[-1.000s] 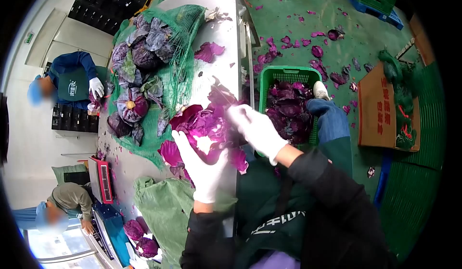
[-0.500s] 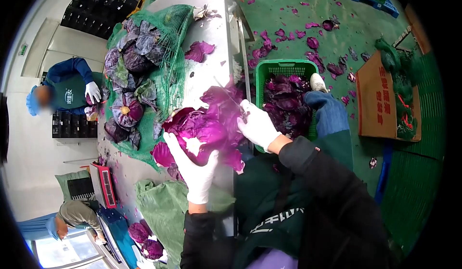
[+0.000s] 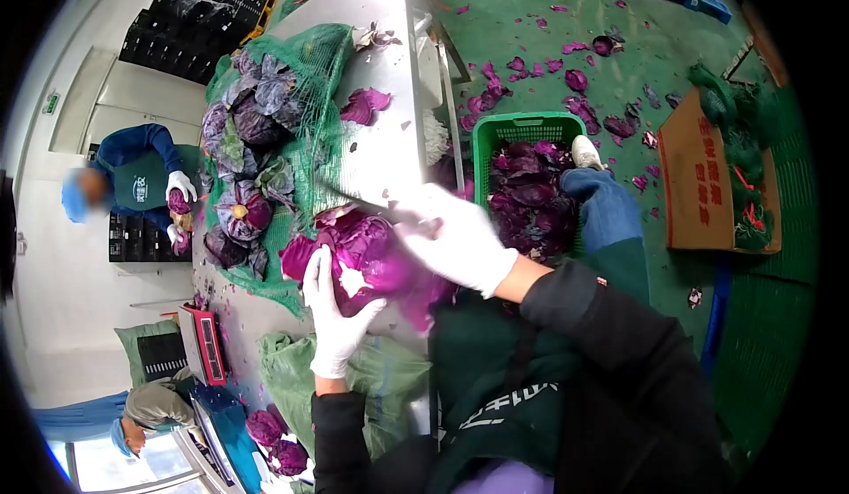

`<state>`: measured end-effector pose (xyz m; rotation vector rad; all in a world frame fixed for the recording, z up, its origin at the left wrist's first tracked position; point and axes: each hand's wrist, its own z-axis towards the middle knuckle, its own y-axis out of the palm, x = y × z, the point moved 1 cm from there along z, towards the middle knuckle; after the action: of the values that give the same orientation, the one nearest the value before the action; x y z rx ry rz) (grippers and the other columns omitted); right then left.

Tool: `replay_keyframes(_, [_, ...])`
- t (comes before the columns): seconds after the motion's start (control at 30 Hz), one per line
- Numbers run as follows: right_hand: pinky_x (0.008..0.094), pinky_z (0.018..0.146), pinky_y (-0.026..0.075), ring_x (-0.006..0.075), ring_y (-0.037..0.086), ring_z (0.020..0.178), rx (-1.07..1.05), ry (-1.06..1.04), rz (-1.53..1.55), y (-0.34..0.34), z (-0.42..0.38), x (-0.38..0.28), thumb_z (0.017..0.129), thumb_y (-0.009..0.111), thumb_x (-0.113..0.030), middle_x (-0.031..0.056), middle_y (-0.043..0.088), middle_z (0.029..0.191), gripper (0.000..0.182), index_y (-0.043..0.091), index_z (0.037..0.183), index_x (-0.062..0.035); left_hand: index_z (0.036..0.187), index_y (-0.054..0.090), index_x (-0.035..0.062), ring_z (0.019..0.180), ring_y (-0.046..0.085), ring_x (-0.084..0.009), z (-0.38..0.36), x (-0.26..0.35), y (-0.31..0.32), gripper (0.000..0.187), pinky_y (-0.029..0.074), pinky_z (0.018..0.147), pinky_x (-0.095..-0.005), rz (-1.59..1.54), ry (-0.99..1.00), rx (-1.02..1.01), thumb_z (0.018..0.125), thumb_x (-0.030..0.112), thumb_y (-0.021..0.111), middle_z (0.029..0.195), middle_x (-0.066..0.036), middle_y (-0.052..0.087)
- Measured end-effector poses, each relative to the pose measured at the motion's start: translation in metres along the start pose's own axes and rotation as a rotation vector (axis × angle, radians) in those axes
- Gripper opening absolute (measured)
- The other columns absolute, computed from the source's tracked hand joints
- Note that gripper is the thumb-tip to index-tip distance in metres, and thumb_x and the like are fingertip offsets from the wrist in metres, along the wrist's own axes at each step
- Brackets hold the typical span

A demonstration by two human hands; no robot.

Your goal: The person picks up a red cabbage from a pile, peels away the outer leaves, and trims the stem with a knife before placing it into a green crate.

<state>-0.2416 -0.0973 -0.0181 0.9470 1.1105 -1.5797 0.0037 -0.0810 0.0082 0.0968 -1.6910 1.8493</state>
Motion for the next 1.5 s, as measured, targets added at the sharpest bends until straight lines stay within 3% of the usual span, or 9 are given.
replay_keyframes(0.23, [0.0307, 0.076, 0.054, 0.0199, 0.064, 0.080, -0.284, 0.088, -0.013, 0.032, 0.009, 0.003, 0.087, 0.072, -0.024, 0.0094, 0.064, 0.115, 0.047, 0.060, 0.130, -0.0102, 0.157, 0.017, 0.0005, 0.149, 0.023, -0.0359, 0.001, 0.039, 0.018, 0.105, 0.021, 0.121, -0.0466, -0.155, -0.280, 0.123, 0.077, 0.017, 0.083, 0.161, -0.023, 0.023])
replay_keyframes(0.37, [0.0358, 0.067, 0.056, 0.0280, 0.068, 0.073, -0.064, -0.107, -0.320, 0.021, 0.001, 0.013, 0.087, 0.067, -0.027, 0.0119, 0.065, 0.109, 0.038, 0.065, 0.120, -0.0089, 0.152, 0.027, -0.0018, 0.143, 0.032, -0.0363, 0.008, 0.030, 0.048, 0.103, 0.024, 0.119, -0.0467, 0.017, -0.210, 0.335, 0.071, 0.020, 0.088, 0.152, -0.023, 0.035])
replay_keyframes(0.57, [0.0403, 0.084, 0.053, 0.0322, 0.067, 0.092, -0.337, 0.540, -0.193, -0.002, -0.004, 0.100, 0.089, 0.066, -0.030, 0.0139, 0.068, 0.101, 0.036, 0.067, 0.118, -0.0093, 0.153, 0.028, 0.0034, 0.143, 0.031, -0.0339, 0.012, 0.006, 0.031, 0.106, 0.024, 0.119, -0.0465, -0.424, -0.289, 0.209, 0.068, 0.016, 0.089, 0.153, -0.019, 0.033])
replay_keyframes(0.7, [0.0371, 0.078, 0.055, 0.0281, 0.067, 0.091, 0.039, 0.291, -0.112, -0.008, 0.010, 0.050, 0.086, 0.071, -0.040, 0.0116, 0.067, 0.091, 0.042, 0.065, 0.112, -0.0080, 0.154, 0.027, 0.0039, 0.144, 0.029, -0.0328, 0.011, 0.011, 0.021, 0.106, 0.023, 0.119, -0.0455, -0.435, -0.333, 0.156, 0.067, 0.014, 0.088, 0.154, -0.019, 0.032])
replay_keyframes(0.83, [0.0299, 0.071, 0.055, 0.0217, 0.065, 0.084, -0.089, -0.161, -0.317, 0.008, 0.034, -0.015, 0.080, 0.078, -0.046, 0.0113, 0.057, 0.121, 0.064, 0.061, 0.130, -0.0101, 0.154, 0.027, 0.0040, 0.144, 0.027, -0.0393, 0.017, 0.010, 0.028, 0.109, 0.023, 0.119, -0.0517, -0.193, -0.210, 0.136, 0.068, 0.026, 0.089, 0.155, -0.022, 0.029])
replay_keyframes(0.9, [0.0352, 0.073, 0.057, 0.0305, 0.067, 0.091, -0.185, -0.107, -0.368, 0.033, 0.036, -0.008, 0.082, 0.073, -0.053, 0.0147, 0.055, 0.128, 0.069, 0.057, 0.134, -0.0107, 0.154, 0.028, 0.0035, 0.144, 0.025, -0.0429, 0.019, 0.019, 0.032, 0.106, 0.021, 0.117, -0.0555, -0.028, -0.132, 0.159, 0.070, 0.031, 0.088, 0.154, -0.023, 0.031])
replay_keyframes(1.03, [0.0393, 0.063, 0.053, 0.0313, 0.065, 0.074, -0.156, -0.068, -0.395, 0.032, 0.060, 0.022, 0.093, 0.063, -0.038, 0.0131, 0.063, 0.087, 0.031, 0.060, 0.105, -0.0101, 0.154, 0.029, 0.0053, 0.145, 0.027, -0.0383, 0.021, 0.024, 0.030, 0.107, 0.022, 0.119, -0.0491, 0.003, -0.122, 0.158, 0.067, 0.025, 0.088, 0.155, -0.022, 0.031])
replay_keyframes(1.23, [0.0462, 0.081, 0.054, 0.0390, 0.068, 0.088, -0.438, 0.313, -0.407, 0.025, 0.088, 0.095, 0.091, 0.064, -0.041, 0.0237, 0.069, 0.093, 0.049, 0.063, 0.114, 0.0023, 0.153, 0.029, 0.0048, 0.145, 0.028, -0.0365, 0.018, 0.022, 0.027, 0.108, 0.023, 0.119, -0.0474, -0.077, -0.142, 0.137, 0.065, 0.019, 0.089, 0.155, -0.020, 0.032])
replay_keyframes(1.5, [0.0337, 0.079, 0.056, 0.0217, 0.069, 0.087, -0.047, -0.078, -0.243, 0.002, 0.043, 0.005, 0.090, 0.069, -0.044, 0.0142, 0.069, 0.106, 0.056, 0.056, 0.134, -0.0117, 0.153, 0.025, 0.0008, 0.142, 0.032, -0.0354, 0.019, 0.022, 0.028, 0.112, 0.025, 0.119, -0.0465, -0.038, -0.134, 0.149, 0.065, 0.023, 0.090, 0.153, -0.020, 0.032])
